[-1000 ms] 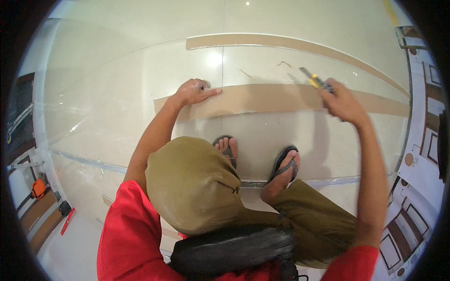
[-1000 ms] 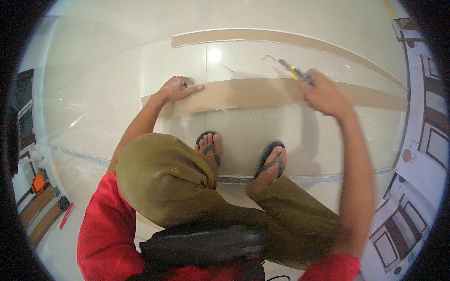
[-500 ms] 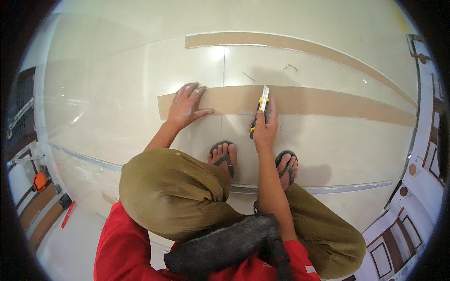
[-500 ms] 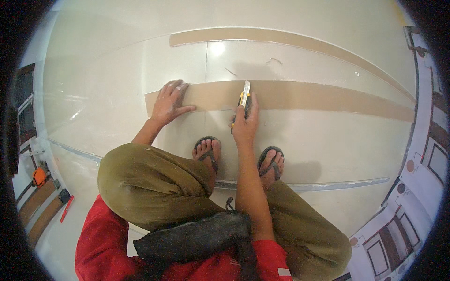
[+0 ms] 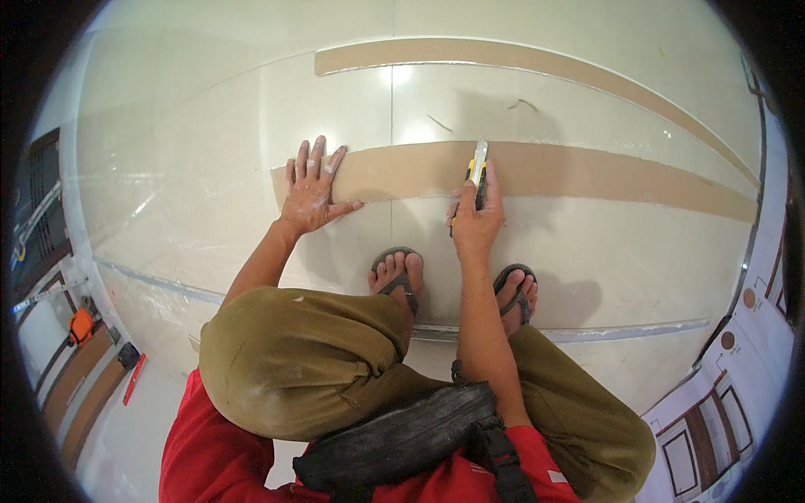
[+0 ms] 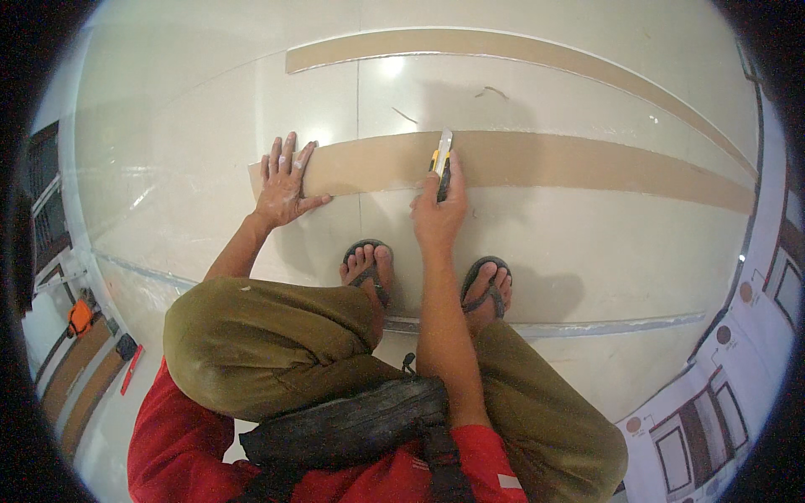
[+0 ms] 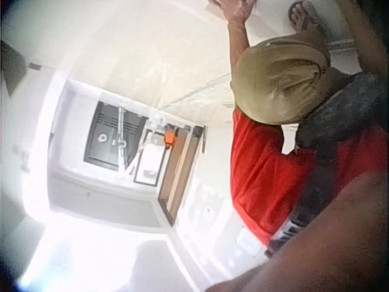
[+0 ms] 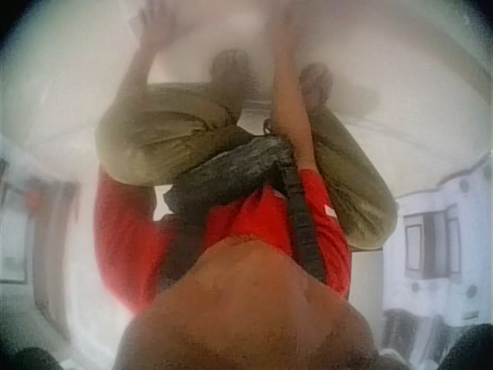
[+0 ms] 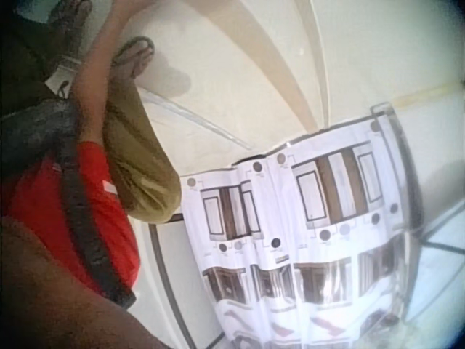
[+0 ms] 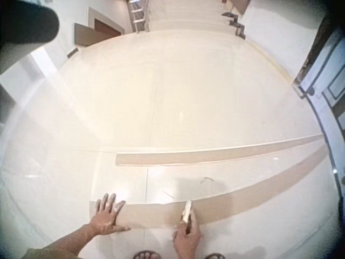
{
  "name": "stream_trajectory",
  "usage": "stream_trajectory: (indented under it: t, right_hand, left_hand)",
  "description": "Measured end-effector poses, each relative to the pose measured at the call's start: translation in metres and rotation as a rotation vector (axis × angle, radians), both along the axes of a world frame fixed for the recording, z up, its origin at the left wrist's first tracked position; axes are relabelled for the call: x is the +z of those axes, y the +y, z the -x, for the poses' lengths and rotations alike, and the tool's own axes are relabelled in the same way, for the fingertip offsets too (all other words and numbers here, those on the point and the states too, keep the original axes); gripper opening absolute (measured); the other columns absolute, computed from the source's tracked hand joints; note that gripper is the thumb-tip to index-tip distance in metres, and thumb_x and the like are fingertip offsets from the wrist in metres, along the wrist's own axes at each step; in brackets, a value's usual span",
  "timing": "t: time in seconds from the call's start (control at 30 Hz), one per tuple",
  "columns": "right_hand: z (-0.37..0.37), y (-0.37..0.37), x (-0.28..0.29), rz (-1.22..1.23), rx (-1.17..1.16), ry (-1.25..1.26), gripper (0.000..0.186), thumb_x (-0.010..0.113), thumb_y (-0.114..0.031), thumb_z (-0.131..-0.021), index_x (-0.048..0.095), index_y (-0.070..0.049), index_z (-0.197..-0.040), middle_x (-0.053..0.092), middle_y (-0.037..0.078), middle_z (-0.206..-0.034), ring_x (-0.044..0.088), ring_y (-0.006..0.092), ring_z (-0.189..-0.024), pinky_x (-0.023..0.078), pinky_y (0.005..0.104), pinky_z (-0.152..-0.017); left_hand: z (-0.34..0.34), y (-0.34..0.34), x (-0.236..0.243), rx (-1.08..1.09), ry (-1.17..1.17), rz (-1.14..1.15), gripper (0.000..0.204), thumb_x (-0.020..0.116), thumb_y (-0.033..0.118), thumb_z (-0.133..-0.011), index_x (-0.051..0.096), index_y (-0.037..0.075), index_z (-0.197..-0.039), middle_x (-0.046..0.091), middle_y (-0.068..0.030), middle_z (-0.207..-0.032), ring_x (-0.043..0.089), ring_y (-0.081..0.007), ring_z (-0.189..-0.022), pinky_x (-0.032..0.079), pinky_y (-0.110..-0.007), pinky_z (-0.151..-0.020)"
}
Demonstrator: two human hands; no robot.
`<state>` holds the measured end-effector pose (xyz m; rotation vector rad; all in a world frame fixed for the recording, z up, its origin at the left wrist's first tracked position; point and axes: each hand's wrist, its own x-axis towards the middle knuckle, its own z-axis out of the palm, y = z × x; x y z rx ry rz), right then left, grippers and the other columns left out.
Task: The person cuts a strip of drywall using a utility knife, then measures and marks another piece of material with a measuring tape and pencil before using a square and utility knife to cut it.
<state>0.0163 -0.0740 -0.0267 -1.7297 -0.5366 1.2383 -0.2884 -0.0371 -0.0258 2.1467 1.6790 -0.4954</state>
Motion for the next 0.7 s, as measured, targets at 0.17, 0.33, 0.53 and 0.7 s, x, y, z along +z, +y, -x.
stream_trajectory:
  t: [0.17, 0.33, 0.53, 0.7]
  right_hand:
    - [0.001, 0.003, -0.001, -0.017, -0.056, 0.039, 0.053, 0.056, -0.008, -0.107, 0.048, -0.007, -0.160, 0.068, 0.007, -0.087, 0.057, 0.0096, -0.053, 0.046, 0.0281, -0.043]
    - [0.007, -0.001, 0.000, -0.004, -0.063, 0.081, 0.053, 0.057, -0.008, -0.107, 0.049, -0.007, -0.159, 0.063, 0.003, -0.085, 0.056, 0.0091, -0.053, 0.046, 0.0279, -0.043]
    - [0.015, -0.006, -0.001, 0.007, -0.013, 0.063, 0.052, 0.057, -0.009, -0.107, 0.048, -0.008, -0.159, 0.065, 0.004, -0.086, 0.057, 0.0095, -0.054, 0.046, 0.0281, -0.043]
    - [0.005, 0.006, 0.004, 0.012, -0.118, -0.009, 0.052, 0.056, -0.012, -0.108, 0.047, -0.009, -0.159, 0.069, 0.007, -0.088, 0.058, 0.0106, -0.053, 0.046, 0.0285, -0.042]
  left_hand:
    - [0.003, 0.000, -0.003, 0.009, -0.029, -0.018, 0.121, 0.074, 0.081, -0.078, 0.022, 0.028, -0.173, 0.004, -0.0185, -0.181, -0.001, -0.0465, -0.165, 0.005, -0.072, -0.128]
    - [0.005, -0.002, -0.005, 0.026, -0.049, -0.010, 0.120, 0.074, 0.082, -0.078, 0.023, 0.029, -0.173, 0.004, -0.0180, -0.181, 0.000, -0.0467, -0.165, 0.006, -0.072, -0.128]
    - [0.002, -0.003, -0.007, 0.031, -0.058, -0.017, 0.120, 0.075, 0.081, -0.078, 0.023, 0.029, -0.173, 0.005, -0.0180, -0.181, -0.001, -0.0468, -0.165, 0.005, -0.072, -0.128]
    - [0.005, -0.004, -0.009, 0.027, -0.082, -0.037, 0.119, 0.077, 0.078, -0.078, 0.023, 0.029, -0.173, 0.004, -0.0174, -0.181, -0.001, -0.0462, -0.165, 0.005, -0.072, -0.128]
